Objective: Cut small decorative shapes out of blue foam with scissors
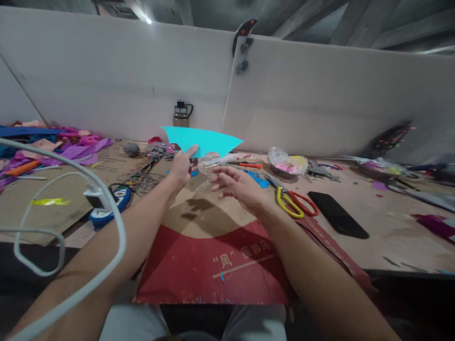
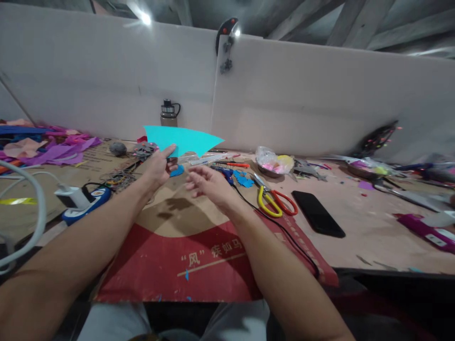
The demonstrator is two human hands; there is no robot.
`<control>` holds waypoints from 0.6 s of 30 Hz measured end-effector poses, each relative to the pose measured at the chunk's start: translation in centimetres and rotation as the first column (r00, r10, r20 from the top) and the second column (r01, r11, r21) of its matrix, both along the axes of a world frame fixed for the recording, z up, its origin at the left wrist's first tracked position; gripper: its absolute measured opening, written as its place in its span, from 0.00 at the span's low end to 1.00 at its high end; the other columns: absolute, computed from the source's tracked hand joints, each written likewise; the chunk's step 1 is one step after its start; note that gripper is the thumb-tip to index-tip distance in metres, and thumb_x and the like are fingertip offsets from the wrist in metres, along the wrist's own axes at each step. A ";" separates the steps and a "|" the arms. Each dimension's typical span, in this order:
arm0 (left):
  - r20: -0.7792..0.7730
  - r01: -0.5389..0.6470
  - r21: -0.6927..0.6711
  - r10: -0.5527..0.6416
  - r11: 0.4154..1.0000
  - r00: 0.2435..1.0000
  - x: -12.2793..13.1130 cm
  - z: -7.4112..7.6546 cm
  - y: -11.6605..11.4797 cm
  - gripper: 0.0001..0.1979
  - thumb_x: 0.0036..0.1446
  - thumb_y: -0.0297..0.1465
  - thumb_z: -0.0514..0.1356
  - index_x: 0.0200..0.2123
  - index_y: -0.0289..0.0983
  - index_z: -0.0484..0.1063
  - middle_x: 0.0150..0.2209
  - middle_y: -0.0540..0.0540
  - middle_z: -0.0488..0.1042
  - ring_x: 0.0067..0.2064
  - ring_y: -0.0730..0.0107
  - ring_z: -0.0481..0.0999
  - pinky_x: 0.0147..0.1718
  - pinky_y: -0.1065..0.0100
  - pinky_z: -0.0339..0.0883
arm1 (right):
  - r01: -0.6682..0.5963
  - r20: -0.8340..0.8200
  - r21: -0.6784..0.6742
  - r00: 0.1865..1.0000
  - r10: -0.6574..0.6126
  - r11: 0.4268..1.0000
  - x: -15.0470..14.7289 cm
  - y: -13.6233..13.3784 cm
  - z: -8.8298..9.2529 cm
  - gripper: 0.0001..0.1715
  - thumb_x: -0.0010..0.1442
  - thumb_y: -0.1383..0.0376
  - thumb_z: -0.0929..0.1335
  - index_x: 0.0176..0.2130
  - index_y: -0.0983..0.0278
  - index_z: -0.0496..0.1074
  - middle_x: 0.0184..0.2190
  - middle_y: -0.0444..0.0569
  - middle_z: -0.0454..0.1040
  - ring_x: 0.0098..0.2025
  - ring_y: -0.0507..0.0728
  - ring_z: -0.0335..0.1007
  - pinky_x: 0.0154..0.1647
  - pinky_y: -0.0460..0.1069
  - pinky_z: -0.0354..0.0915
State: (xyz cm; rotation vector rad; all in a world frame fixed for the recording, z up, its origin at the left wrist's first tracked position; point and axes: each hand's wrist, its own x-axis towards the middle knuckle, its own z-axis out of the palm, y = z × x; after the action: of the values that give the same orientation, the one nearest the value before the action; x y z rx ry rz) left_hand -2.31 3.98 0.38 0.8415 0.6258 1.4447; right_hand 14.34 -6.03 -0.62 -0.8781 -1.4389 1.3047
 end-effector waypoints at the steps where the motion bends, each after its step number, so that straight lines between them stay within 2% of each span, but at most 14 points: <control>1: -0.020 0.053 0.026 -0.052 0.998 0.998 0.2 0.0 -0.3 0.22 0.49 0.29 0.70 0.24 0.39 0.54 0.16 0.58 0.53 0.15 0.83 0.52 0.14 0.77 0.41 | 0.145 -0.075 -0.034 0.986 -0.147 0.989 -0.1 0.8 -0.4 0.23 0.55 0.51 0.73 0.45 0.62 0.68 0.41 0.50 0.76 0.35 0.51 0.75 0.30 0.44 0.71; 2: -0.044 0.109 0.046 -0.107 0.993 0.993 0.5 -0.1 -0.7 0.23 0.48 0.31 0.71 0.23 0.39 0.55 0.17 0.58 0.53 0.16 0.84 0.52 0.14 0.77 0.41 | 0.215 -0.132 -0.057 0.966 -0.221 0.975 -0.1 1.6 -0.7 0.23 0.54 0.51 0.73 0.42 0.61 0.67 0.42 0.49 0.75 0.35 0.52 0.75 0.30 0.45 0.71; 5: -0.114 0.255 0.078 -0.246 0.964 0.963 1.1 -0.5 -1.8 0.24 0.45 0.32 0.73 0.22 0.39 0.56 0.17 0.58 0.54 0.16 0.83 0.52 0.15 0.77 0.41 | 0.332 -0.319 -0.024 0.892 -0.322 0.943 0.8 2.9 -0.7 0.22 0.52 0.51 0.73 0.39 0.59 0.64 0.41 0.46 0.75 0.40 0.54 0.75 0.36 0.49 0.74; 7: -0.197 0.356 0.047 -0.341 0.933 0.919 1.2 -0.7 -2.3 0.25 0.43 0.32 0.74 0.21 0.38 0.56 0.16 0.58 0.54 0.15 0.84 0.50 0.15 0.76 0.41 | 0.447 -0.433 -0.005 0.806 -0.404 0.895 1.8 3.4 -0.3 0.20 0.50 0.55 0.73 0.38 0.59 0.65 0.41 0.46 0.76 0.43 0.56 0.75 0.40 0.51 0.75; 9: -0.274 0.416 0.005 -0.398 0.909 0.875 1.2 -0.9 -2.3 0.26 0.42 0.32 0.74 0.19 0.38 0.55 0.15 0.57 0.55 0.15 0.84 0.50 0.15 0.75 0.42 | 0.549 -0.509 -0.042 0.707 -0.490 0.835 2.6 3.7 -0.1 0.17 0.47 0.61 0.72 0.37 0.59 0.66 0.39 0.46 0.77 0.46 0.57 0.75 0.43 0.52 0.75; 11: -0.278 0.409 -0.006 -0.395 0.912 0.876 0.8 -0.9 -1.9 0.25 0.43 0.34 0.74 0.19 0.38 0.56 0.14 0.56 0.56 0.15 0.83 0.52 0.15 0.75 0.44 | 0.582 -0.547 -0.093 0.649 -0.529 0.808 3.1 4.1 -0.2 0.15 0.45 0.65 0.72 0.35 0.59 0.66 0.37 0.45 0.78 0.45 0.57 0.76 0.44 0.53 0.75; 14: -0.150 0.313 -0.022 -0.313 0.949 0.938 -0.3 -0.6 -0.5 0.22 0.44 0.34 0.73 0.22 0.38 0.59 0.16 0.57 0.57 0.15 0.83 0.53 0.14 0.77 0.44 | 0.542 -0.563 -0.128 0.650 -0.510 0.831 3.5 4.7 -0.6 0.17 0.43 0.67 0.73 0.34 0.60 0.67 0.35 0.43 0.77 0.41 0.56 0.76 0.43 0.52 0.75; 16: -0.031 0.224 -0.060 -0.227 0.973 0.973 -1.2 -0.3 0.6 0.19 0.49 0.38 0.69 0.24 0.38 0.62 0.17 0.55 0.60 0.15 0.81 0.54 0.13 0.76 0.46 | 0.545 -0.552 -0.135 0.651 -0.520 0.827 4.0 5.2 -1.0 0.17 0.43 0.66 0.74 0.34 0.61 0.67 0.34 0.43 0.76 0.39 0.56 0.76 0.41 0.51 0.76; 18: 0.042 0.246 -0.104 -0.243 0.964 0.969 -2.2 0.0 1.4 0.17 0.56 0.42 0.63 0.26 0.37 0.65 0.17 0.54 0.60 0.15 0.79 0.56 0.13 0.75 0.49 | 0.594 -0.483 -0.098 0.673 -0.560 0.799 4.8 5.6 -1.4 0.15 0.46 0.64 0.72 0.35 0.60 0.66 0.35 0.44 0.76 0.38 0.54 0.75 0.38 0.50 0.76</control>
State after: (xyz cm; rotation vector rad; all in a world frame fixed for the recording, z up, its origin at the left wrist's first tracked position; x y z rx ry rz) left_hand -4.48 5.41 0.38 0.7820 0.5527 1.1861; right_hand 19.14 -0.38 -2.05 -0.7892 -0.6980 0.8847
